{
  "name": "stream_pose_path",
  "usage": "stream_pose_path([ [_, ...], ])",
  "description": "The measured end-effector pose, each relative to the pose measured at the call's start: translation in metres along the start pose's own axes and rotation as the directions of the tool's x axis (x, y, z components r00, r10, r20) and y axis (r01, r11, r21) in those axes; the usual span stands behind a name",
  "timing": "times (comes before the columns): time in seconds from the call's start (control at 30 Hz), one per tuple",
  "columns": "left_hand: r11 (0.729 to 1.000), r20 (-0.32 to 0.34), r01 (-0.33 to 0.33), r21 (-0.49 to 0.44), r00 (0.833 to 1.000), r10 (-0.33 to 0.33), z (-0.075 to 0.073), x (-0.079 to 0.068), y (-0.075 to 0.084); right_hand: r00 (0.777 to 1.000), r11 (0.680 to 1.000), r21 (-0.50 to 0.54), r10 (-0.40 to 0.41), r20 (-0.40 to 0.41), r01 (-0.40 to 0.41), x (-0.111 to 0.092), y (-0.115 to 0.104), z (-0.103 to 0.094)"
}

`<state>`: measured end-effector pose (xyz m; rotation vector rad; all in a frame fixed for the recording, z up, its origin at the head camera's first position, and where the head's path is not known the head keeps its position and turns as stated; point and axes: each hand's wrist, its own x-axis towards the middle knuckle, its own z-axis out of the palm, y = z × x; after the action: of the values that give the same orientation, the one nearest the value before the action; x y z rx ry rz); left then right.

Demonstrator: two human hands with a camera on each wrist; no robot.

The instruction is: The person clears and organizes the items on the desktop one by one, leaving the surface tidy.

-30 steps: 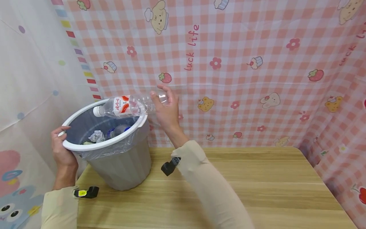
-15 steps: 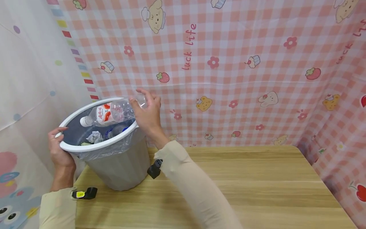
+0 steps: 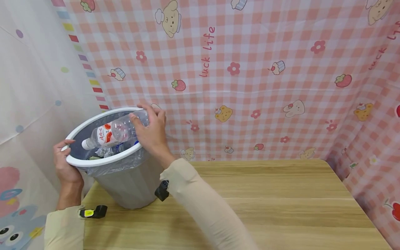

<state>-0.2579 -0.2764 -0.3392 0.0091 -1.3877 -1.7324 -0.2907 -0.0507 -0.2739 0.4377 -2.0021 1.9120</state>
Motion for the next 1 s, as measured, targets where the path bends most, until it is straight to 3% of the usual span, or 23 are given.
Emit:
stream_pose_path([
  [0.47, 1.000, -0.006, -0.008, 0.008, 1.000, 0.008, 0.000, 0.000, 0.000, 0.998, 0.991, -0.124, -0.058, 0.006, 0.059, -0.004, 0.004, 0.010],
  [1.0, 0.999, 0.011, 0.001, 0.035, 1.000, -0.001, -0.001, -0.001, -0.001, 0.997, 0.964, -0.267, 0.010, 0.071, 0.009, -0.004, 0.000, 0.010],
])
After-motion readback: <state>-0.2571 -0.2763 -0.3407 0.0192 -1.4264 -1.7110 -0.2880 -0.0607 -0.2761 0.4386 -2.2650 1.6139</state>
